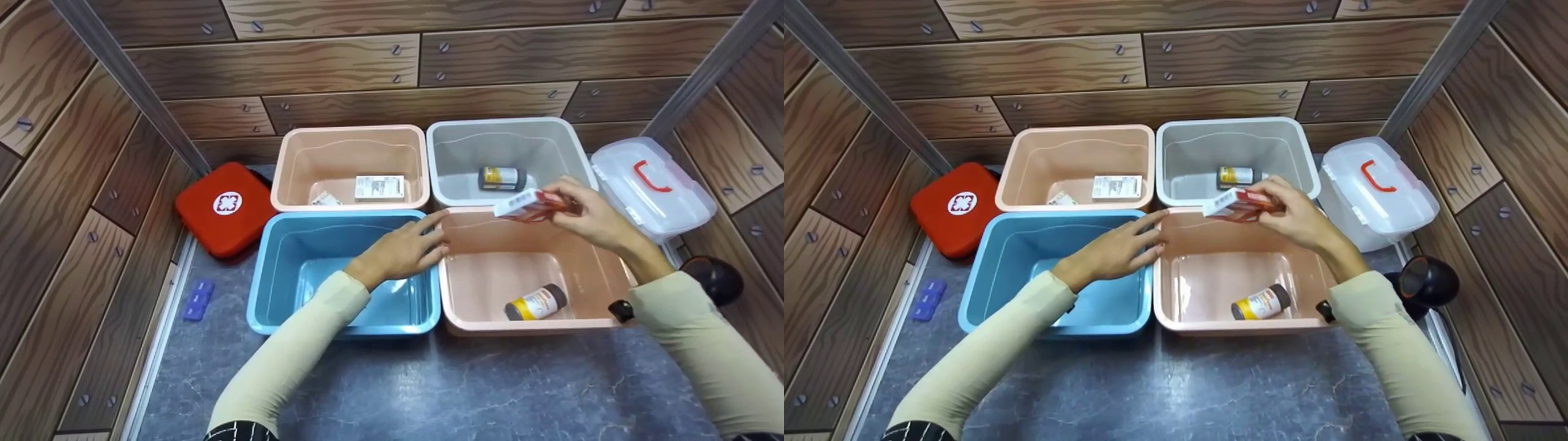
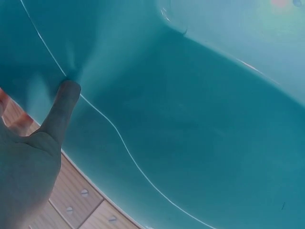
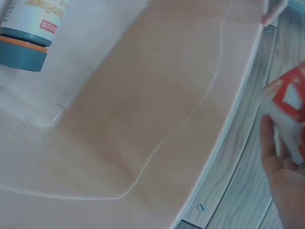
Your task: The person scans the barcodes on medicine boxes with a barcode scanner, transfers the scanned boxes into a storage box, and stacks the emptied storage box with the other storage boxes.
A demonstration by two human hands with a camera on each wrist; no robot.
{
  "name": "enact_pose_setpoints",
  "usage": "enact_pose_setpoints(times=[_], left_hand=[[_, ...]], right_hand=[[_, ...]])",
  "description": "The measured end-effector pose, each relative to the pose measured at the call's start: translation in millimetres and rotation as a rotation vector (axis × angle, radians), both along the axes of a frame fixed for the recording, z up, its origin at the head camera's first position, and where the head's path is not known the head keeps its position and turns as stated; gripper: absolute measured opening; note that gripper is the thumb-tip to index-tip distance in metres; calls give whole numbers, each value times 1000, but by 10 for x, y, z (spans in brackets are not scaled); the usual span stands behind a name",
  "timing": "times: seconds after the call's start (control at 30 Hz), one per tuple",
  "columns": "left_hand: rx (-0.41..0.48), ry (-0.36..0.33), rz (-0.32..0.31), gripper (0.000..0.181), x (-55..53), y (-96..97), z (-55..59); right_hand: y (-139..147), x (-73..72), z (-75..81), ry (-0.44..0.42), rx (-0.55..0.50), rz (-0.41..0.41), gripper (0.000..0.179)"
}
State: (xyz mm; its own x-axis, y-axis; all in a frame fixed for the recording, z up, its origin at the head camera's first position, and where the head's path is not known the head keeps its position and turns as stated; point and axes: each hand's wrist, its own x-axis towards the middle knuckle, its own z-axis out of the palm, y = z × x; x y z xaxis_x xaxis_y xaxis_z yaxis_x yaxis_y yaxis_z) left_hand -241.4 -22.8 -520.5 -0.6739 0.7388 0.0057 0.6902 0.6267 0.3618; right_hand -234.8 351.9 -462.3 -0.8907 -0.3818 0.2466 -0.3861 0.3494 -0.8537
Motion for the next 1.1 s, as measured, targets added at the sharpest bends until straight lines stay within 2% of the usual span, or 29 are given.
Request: enact_pose_setpoints(times=[0.1, 0.2, 0.27, 0.4, 0.5, 0.57, 0.67, 0.77, 0.97, 1.1], left_hand=[[2, 4, -3, 43, -6, -1, -7], [-2, 2, -7, 43, -8, -6, -14], [-3, 1, -7, 44, -7, -9, -17], [-3, 2, -6, 46, -7, -11, -12], [-2, -2, -5, 47, -10, -12, -8], [-5, -3, -2, 47, -11, -12, -10], [-6, -4, -1, 46, -8, -13, -15], [1, -5, -4, 45, -4, -9, -20], [11, -8, 6, 44, 10, -13, -23], [22, 0, -1, 43, 10, -14, -28]], right_hand=[[42, 61, 46, -58, -23, -11, 31], [84, 125, 101, -104, -15, -43, 36], [116, 161, 133, -104, 2, -76, 44], [198, 210, 184, -88, -32, -134, 72], [278, 235, 205, -63, -83, -176, 75], [353, 246, 200, -31, -104, -219, 66], [497, 255, 164, -40, -261, -292, 47], [680, 290, 109, -88, -510, -371, 35], [1084, 410, -23, -154, -940, -512, 24], [1344, 551, -167, -264, -1251, -561, 21]])
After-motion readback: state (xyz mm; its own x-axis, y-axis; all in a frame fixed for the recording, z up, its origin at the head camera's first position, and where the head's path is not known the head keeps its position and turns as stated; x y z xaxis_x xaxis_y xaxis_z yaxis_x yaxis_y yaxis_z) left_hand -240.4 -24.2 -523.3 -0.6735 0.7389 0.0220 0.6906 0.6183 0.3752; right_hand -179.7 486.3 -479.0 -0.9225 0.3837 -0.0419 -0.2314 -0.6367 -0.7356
